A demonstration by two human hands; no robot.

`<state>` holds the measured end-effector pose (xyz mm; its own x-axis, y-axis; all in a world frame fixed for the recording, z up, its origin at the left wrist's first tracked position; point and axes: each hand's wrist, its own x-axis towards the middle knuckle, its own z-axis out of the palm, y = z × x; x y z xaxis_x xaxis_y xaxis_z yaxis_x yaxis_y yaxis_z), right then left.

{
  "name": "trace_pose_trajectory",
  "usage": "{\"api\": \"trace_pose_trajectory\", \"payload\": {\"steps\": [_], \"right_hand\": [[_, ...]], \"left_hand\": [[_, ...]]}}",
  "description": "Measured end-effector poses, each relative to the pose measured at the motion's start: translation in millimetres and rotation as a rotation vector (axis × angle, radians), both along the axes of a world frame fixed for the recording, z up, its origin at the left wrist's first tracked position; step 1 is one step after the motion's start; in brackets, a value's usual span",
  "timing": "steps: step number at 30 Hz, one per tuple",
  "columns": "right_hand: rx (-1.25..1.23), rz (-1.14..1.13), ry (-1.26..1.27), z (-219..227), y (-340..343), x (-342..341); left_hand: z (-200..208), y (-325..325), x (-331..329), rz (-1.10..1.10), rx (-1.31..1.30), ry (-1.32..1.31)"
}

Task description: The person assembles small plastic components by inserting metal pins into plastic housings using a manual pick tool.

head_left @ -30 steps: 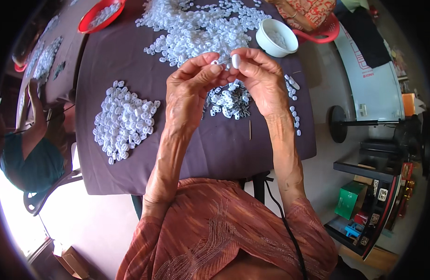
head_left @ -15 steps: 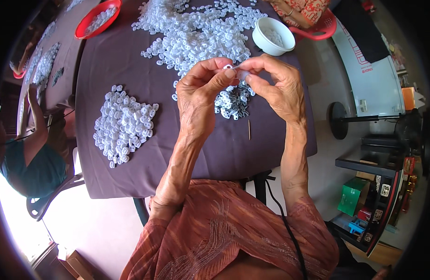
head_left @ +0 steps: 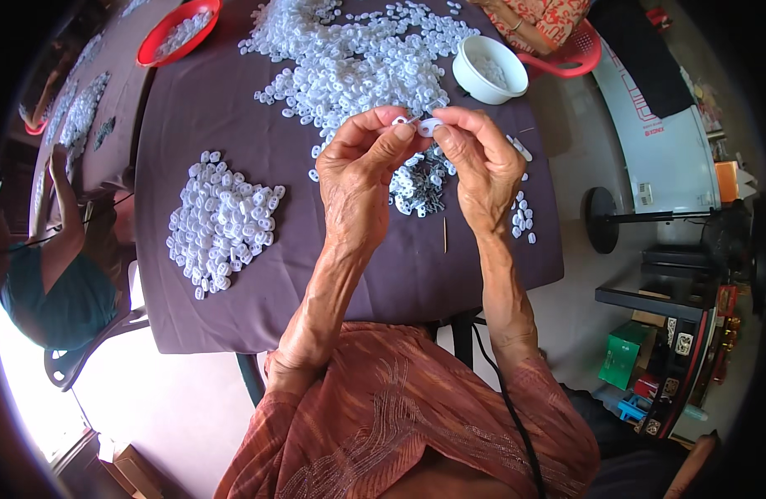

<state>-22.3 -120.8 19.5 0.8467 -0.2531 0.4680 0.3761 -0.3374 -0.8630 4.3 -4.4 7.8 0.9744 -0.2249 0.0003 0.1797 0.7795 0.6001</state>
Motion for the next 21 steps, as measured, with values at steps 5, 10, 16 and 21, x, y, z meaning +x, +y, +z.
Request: {"api": "trace_pose_trajectory", "payload": {"steps": [5,10,16,21], "right_hand": [[-0.105,-0.035,-0.070,-7.7,4.1,1.2],[-0.156,-0.048,-0.133,-5.1,2.9,2.2],[0.139,0.080,-0.030,-1.1,-4.0,-0.3],[0.009,0.081,-0.089,-4.8,-5.8,1.5]], "left_hand": [[-3.2,0.0,1.1,0.033,-0.017,0.008],[-4.6,-0.6,0.5,0.018,-0.008,0.006],[-0.3,1.0,-1.7,-0.028,0.010,0.005],[-4.0,1.1,0.5,-0.069,-0.032,0.040]]}}
